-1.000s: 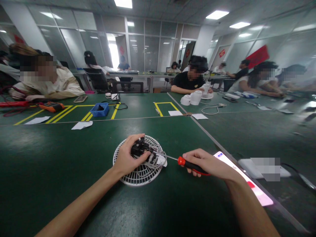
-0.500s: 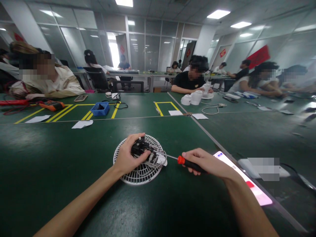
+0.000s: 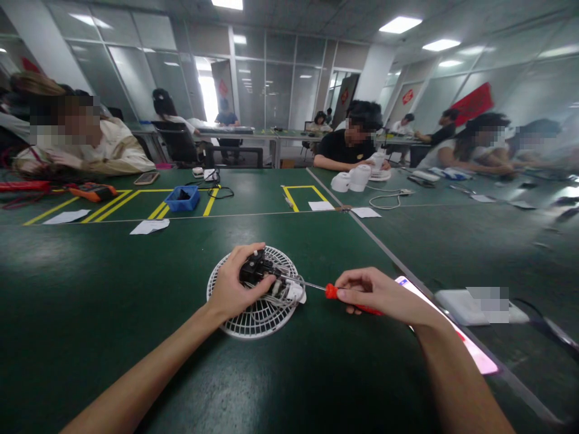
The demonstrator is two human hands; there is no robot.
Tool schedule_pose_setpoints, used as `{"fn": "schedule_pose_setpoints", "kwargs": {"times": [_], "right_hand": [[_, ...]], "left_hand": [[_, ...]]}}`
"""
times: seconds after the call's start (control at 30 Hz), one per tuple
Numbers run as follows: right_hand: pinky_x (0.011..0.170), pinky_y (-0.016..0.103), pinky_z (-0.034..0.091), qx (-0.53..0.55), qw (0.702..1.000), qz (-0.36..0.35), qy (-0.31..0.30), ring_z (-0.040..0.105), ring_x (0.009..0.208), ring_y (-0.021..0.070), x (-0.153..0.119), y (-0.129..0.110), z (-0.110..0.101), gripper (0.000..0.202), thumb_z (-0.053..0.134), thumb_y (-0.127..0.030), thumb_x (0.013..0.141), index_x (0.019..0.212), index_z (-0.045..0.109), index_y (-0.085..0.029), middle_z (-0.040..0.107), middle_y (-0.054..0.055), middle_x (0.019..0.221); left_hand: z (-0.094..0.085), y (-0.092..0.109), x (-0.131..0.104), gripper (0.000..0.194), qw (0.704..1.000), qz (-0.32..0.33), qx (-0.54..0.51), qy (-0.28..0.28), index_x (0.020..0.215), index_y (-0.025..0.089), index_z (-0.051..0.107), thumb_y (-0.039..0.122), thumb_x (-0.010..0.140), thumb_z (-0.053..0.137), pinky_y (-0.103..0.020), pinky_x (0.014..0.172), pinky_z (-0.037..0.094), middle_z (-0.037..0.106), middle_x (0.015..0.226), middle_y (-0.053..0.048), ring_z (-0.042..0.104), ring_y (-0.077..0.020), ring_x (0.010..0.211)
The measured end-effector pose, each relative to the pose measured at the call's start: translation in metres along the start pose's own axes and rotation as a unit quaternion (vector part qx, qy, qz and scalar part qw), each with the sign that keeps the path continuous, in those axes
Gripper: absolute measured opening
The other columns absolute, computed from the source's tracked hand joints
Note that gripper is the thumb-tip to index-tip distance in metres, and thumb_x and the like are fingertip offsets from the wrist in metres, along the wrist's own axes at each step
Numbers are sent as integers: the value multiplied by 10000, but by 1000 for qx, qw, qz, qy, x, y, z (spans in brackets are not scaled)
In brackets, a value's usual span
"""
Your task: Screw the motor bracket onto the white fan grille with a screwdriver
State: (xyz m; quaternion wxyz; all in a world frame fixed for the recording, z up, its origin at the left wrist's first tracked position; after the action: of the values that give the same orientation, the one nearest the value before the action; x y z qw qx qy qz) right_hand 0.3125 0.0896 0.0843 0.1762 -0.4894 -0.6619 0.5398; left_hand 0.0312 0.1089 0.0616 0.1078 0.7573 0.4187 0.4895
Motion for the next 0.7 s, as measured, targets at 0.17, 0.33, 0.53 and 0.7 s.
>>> {"fn": "schedule_pose_setpoints", "kwargs": {"times": [0.17,0.33,0.53,0.7], "right_hand": [[568,253,476,15,1000,11,-17,614,631,123,2,7,1,526,695,-651,863,935,720,-130,663,27,761],[499,236,435,38,999,15,-17,563,540,98,2,10,1,550,649,-678,885,819,677,-133,648,22,705],[426,207,349,54,998,8,-41,471,449,64,3,10,5,589,606,-693,908,730,642,-132,585,-8,610],[387,190,344,80,996,18,-43,463,420,61,7,14,7,596,609,-700,898,705,636,-136,588,-11,583]], "left_hand": [[0,-1,-1,557,1000,2,3,4,1341,279,559,357,830,767,-470,1021,547,657,1243,-61,646,-238,1143],[0,0,-1,556,1000,0,8,6,1343,286,564,366,831,763,-472,1023,550,660,1247,-59,647,-243,1148],[-1,0,0,539,1000,-1,1,1,1340,275,565,393,844,740,-477,1014,551,660,1232,-69,650,-248,1126],[-2,-2,0,421,1000,-15,-18,8,1307,265,596,396,908,633,-486,1002,551,669,1208,-73,652,-252,1112]]}}
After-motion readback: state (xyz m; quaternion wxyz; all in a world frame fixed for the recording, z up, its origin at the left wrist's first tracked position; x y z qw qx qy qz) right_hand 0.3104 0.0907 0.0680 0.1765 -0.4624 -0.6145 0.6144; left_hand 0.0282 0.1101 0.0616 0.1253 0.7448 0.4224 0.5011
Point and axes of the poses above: each hand's wrist, its own x-axis towards the middle knuckle, its own z-axis out of the palm, y = z × x, the point moved 5 cm from there along x, towards the middle knuckle
